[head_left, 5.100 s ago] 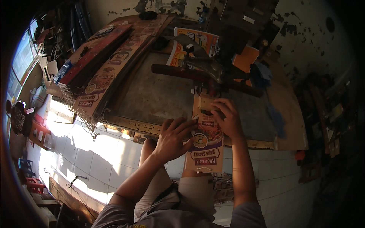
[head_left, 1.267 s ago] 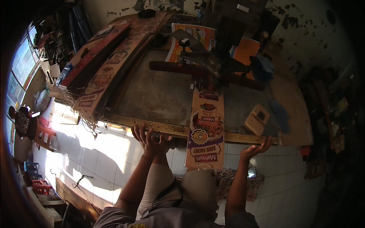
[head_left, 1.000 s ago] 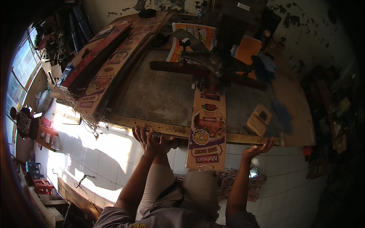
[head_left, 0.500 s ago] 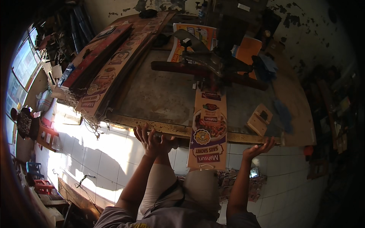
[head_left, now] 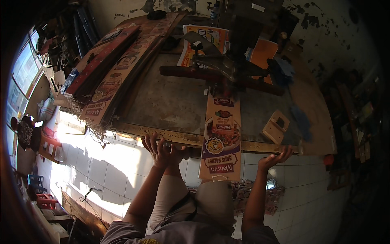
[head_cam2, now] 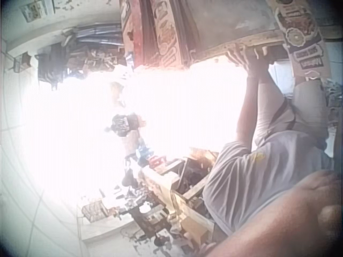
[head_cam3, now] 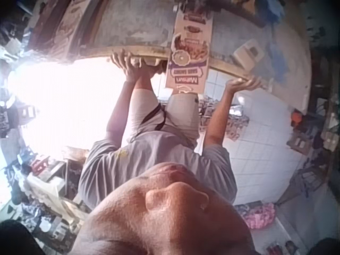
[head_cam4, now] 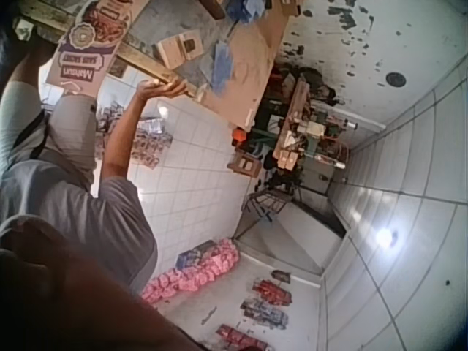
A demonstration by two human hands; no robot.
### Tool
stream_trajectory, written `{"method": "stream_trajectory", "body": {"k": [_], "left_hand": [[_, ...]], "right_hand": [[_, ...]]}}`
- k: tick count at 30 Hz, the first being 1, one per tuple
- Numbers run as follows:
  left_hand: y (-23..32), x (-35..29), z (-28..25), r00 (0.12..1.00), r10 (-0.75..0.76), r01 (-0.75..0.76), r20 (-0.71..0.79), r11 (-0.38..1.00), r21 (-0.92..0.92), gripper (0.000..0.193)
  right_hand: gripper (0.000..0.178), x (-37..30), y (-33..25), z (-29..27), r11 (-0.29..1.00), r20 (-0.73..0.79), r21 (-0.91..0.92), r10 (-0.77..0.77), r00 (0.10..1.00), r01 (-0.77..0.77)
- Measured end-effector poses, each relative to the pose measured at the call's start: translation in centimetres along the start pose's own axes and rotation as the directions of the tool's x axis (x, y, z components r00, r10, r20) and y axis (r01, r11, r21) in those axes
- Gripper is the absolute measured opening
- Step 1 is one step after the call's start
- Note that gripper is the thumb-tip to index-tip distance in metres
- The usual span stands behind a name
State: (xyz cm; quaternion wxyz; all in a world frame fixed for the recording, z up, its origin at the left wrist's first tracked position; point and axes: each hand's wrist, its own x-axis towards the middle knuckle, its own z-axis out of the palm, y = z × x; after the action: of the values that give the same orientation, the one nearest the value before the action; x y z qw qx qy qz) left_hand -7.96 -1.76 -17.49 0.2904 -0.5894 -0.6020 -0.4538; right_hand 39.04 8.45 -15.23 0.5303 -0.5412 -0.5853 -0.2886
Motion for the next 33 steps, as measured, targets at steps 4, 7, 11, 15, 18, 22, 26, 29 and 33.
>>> {"method": "stream_trajectory", "body": {"k": [4,7,11,15,18,22,26,29,33], "left_hand": [[0.00,0.04,0.05,1.000,0.001,-0.001,-0.003,1.000,0.005,0.088],[-0.16,-0.15,0.10,1.000,0.000,0.000,-0.001,1.000,0.010,0.087],[-0.10,-0.16,0.12,1.000,0.000,0.000,-0.002,1.000,0.006,0.086],[-0.04,-0.10,-0.03,1.000,0.008,-0.008,-0.002,1.000,0.013,0.082],[-0.02,-0.07,-0.27,1.000,0.005,-0.005,0.014,1.000,0.018,0.079],[-0.02,0.06,-0.34,1.000,0.014,-0.014,0.012,1.000,0.011,0.077],[-0.07,-0.02,-0.38,1.000,0.018,-0.018,0.014,1.000,0.019,0.079],[-0.04,-0.03,-0.32,1.000,0.019,-0.019,0.015,1.000,0.023,0.081],[-0.01,-0.07,-0.39,1.000,0.013,-0.013,0.021,1.000,0.027,0.082]], "right_hand": [[0.064,-0.08,0.05,0.05,1.000,-0.004,-0.001,-0.003,1.000,0.003],[0.064,-0.07,0.11,0.06,1.000,-0.007,0.000,-0.017,1.000,0.017],[0.064,-0.12,0.21,0.04,1.000,-0.013,0.003,-0.028,1.000,0.028],[0.064,-0.26,0.09,-0.17,1.000,0.011,0.007,0.006,1.000,-0.006],[0.065,-0.31,0.04,-0.32,0.999,0.021,0.013,0.029,0.999,-0.029],[0.066,-0.36,-0.02,-0.36,0.999,0.022,0.019,0.039,0.999,-0.039],[0.066,-0.33,-0.10,-0.34,0.999,0.023,0.026,0.042,0.999,-0.042],[0.066,-0.29,-0.08,-0.30,0.999,0.022,0.027,0.044,0.999,-0.045],[0.067,-0.31,-0.02,-0.19,0.999,0.017,0.021,0.042,0.999,-0.042]]}}
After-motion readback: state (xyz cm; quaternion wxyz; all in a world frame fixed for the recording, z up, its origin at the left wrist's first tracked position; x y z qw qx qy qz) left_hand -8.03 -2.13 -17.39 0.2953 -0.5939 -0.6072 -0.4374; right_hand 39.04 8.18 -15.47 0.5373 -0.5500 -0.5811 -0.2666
